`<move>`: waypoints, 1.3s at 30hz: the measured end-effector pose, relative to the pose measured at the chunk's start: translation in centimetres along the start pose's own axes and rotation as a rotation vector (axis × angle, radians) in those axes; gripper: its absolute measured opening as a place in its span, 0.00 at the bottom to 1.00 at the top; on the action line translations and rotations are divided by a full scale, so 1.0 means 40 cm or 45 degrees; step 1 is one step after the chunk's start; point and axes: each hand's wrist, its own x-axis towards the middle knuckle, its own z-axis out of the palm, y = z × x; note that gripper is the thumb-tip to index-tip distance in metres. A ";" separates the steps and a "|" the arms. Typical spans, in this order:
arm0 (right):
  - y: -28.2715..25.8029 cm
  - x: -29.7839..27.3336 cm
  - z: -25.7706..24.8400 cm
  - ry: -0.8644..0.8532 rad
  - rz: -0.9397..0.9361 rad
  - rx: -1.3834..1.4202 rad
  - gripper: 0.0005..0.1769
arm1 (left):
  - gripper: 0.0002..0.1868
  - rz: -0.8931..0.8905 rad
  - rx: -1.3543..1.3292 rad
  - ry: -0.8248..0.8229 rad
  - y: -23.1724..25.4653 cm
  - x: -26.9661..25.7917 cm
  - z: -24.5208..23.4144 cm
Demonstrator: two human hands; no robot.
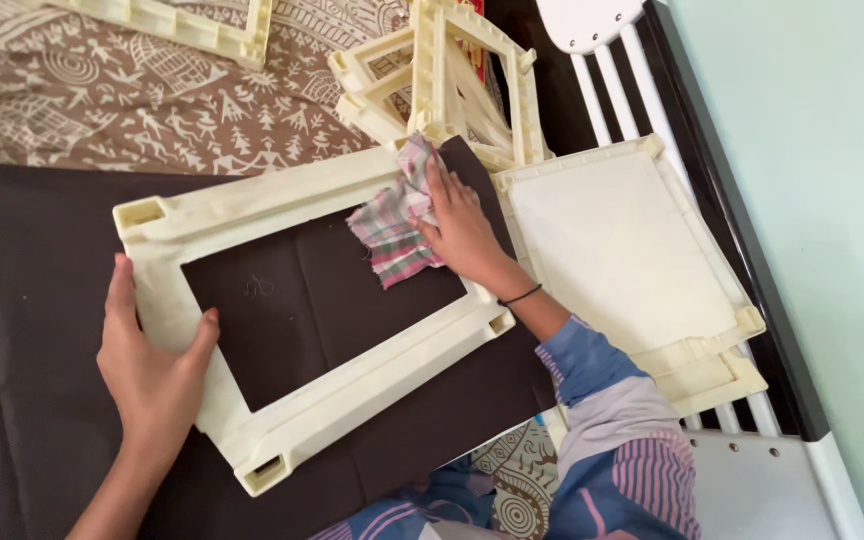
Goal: The person wipes plastic frame parts with a cloth, then stacks the frames together and attaches flat plastic panels to build a small plastic drawer unit on a bed. They press the parts together and align the panels by hand.
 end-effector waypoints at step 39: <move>-0.116 -0.082 -0.068 -0.013 -0.198 -0.400 0.12 | 0.26 0.135 -0.043 0.046 0.016 0.003 0.009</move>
